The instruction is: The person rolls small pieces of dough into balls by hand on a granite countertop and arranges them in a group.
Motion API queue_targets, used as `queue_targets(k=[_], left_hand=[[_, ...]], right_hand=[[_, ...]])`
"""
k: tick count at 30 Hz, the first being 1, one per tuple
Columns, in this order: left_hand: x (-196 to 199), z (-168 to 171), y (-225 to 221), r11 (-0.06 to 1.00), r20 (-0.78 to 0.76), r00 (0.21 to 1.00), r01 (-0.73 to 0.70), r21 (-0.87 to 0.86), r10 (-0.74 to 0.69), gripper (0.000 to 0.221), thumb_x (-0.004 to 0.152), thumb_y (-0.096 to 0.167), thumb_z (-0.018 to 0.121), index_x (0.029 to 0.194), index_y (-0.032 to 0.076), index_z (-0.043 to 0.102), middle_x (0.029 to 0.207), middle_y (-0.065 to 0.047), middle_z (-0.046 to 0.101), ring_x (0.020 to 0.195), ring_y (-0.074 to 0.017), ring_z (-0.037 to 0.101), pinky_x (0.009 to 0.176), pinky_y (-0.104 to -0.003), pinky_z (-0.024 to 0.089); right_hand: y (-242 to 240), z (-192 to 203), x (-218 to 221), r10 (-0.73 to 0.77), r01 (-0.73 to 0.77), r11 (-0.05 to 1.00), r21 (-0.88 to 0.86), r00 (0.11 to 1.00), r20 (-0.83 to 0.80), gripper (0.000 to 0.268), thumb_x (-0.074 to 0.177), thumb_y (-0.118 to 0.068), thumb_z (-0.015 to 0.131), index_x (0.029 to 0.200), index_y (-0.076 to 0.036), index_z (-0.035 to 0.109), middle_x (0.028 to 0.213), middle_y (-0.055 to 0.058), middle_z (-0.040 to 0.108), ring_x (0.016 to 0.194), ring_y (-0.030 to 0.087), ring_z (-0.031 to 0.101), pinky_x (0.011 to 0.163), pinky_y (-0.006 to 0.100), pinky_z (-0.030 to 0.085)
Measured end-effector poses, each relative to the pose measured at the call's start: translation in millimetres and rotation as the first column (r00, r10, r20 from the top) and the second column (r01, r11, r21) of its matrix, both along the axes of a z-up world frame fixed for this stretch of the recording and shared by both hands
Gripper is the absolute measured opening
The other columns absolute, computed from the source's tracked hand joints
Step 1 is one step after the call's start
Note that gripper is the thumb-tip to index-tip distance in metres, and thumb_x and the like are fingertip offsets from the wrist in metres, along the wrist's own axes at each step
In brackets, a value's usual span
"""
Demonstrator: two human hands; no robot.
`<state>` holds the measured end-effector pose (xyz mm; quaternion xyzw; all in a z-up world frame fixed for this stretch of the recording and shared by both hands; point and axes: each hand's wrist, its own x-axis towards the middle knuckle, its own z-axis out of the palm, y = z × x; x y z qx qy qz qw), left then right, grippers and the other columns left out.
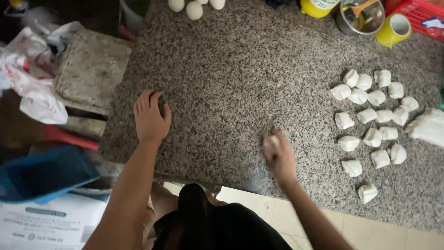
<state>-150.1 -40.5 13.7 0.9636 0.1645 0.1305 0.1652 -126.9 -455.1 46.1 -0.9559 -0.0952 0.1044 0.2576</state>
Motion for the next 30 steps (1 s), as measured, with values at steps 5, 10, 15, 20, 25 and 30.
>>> queue_targets(k=[5,10,15,20,25,30], left_hand=[[0,-3,0,0.999,0.004,1.000,-0.011,0.039,0.011,0.040,0.107,0.029,0.055,0.139,0.005,0.056,0.146,-0.019,0.046,0.140,-0.0395,0.042,0.118,-0.055,0.033],[-3,-4,0,0.999,0.034,0.999,0.002,0.035,-0.004,0.040,0.108,0.029,0.055,0.139,0.004,0.056,0.147,-0.020,0.047,0.141,-0.0388,0.043,0.120,-0.055,0.034],[0,0,1,0.999,0.033,0.999,-0.001,0.033,0.000,0.041,0.106,0.029,0.055,0.138,0.004,0.057,0.146,-0.020,0.048,0.140,-0.0404,0.043,0.117,-0.055,0.035],[0,-7,2,0.998,0.023,1.000,-0.002,0.058,0.000,0.041,0.107,0.029,0.055,0.139,0.004,0.056,0.147,-0.019,0.047,0.142,-0.0388,0.042,0.120,-0.054,0.035],[1,-4,1,0.999,-0.008,1.000,-0.007,0.032,0.007,0.041,0.106,0.029,0.056,0.139,0.004,0.055,0.147,-0.019,0.046,0.141,-0.0385,0.041,0.119,-0.054,0.033],[-1,-1,2,1.000,-0.003,1.000,-0.006,0.031,0.006,0.041,0.106,0.029,0.055,0.139,0.004,0.056,0.147,-0.019,0.046,0.142,-0.0379,0.040,0.120,-0.054,0.033]], right_hand=[[45,-5,87,-0.063,0.096,0.994,-0.054,0.900,0.432,0.057,0.089,-0.029,0.079,0.139,-0.009,0.062,0.153,0.026,0.047,0.138,0.043,0.044,0.110,0.053,0.044],[94,-27,64,-0.069,0.016,0.989,0.146,0.929,0.362,0.039,0.095,-0.017,0.073,0.134,-0.012,0.065,0.137,0.015,0.065,0.126,0.033,0.062,0.107,0.046,0.054],[30,0,22,0.115,-0.128,0.982,0.136,0.988,0.099,0.034,0.099,-0.022,0.069,0.132,-0.016,0.065,0.133,0.007,0.069,0.120,0.025,0.068,0.104,0.038,0.059],[37,-6,101,0.134,-0.119,0.991,-0.061,0.856,0.499,0.043,0.093,-0.021,0.074,0.129,0.000,0.064,0.147,0.028,0.054,0.139,0.044,0.045,0.111,0.051,0.042],[114,-34,91,-0.095,0.058,0.983,0.175,0.973,0.210,0.037,0.102,-0.023,0.065,0.138,-0.014,0.066,0.149,0.007,0.063,0.139,0.023,0.059,0.121,0.039,0.052],[68,-2,42,0.163,-0.178,0.983,0.055,0.965,0.207,0.037,0.098,-0.029,0.073,0.132,-0.016,0.067,0.143,0.009,0.063,0.132,0.026,0.060,0.109,0.040,0.053]])
